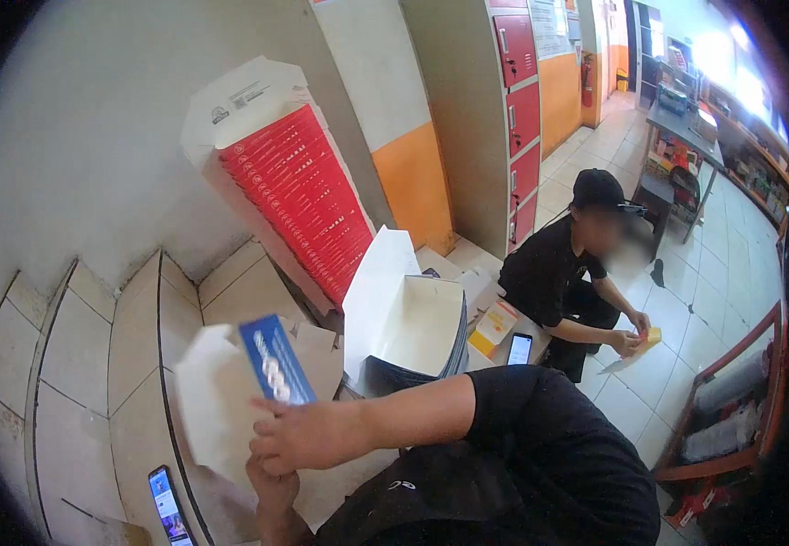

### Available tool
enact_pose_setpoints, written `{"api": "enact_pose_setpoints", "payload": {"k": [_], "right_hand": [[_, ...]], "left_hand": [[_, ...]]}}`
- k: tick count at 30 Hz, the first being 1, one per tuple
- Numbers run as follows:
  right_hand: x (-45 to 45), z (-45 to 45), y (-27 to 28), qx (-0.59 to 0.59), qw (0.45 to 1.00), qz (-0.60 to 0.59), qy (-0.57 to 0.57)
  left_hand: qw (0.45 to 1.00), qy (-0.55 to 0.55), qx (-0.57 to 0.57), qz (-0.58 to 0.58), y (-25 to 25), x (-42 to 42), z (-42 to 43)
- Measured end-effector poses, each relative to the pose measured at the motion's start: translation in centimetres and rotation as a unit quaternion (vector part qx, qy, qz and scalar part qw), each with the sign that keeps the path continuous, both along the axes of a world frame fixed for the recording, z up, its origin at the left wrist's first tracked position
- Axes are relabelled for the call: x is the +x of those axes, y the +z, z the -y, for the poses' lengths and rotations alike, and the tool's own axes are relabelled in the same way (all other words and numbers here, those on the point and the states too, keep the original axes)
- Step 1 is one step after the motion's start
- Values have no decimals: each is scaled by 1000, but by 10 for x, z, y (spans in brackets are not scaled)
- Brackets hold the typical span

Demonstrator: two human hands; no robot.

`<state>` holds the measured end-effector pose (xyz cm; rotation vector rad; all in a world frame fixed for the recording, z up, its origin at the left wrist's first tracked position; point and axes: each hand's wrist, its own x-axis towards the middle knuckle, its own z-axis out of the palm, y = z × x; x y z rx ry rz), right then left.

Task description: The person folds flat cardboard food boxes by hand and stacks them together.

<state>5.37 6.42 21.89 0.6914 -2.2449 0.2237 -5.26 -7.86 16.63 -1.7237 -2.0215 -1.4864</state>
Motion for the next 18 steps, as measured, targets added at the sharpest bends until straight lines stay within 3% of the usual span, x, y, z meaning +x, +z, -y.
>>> {"api": "enact_pose_setpoints", "payload": {"k": [2,5,6,8,10,12,14,17,18], "right_hand": [[1,-7,8,10,994,8,-112],[18,-20,37,67,971,56,-223],[27,-26,51,93,961,75,-250],[50,-42,70,-12,951,-47,-306],[81,-55,89,-82,892,-86,-435],[111,-73,93,-114,833,-117,-529],[137,-81,92,-174,820,-17,-544],[158,-84,78,-286,843,122,-439],[161,-83,73,-299,845,170,-409]], "left_hand": [[945,96,-110,-294,16,-19,13],[877,161,120,-436,73,14,-2],[885,104,202,-406,69,20,-6],[870,-15,362,-335,57,32,-17],[921,-209,140,-296,66,47,-27],[921,-235,59,-305,48,59,-72],[925,-238,-3,-296,19,67,-111],[932,-267,-19,-244,-20,76,-151],[925,-270,-74,-257,-27,74,-157]]}}
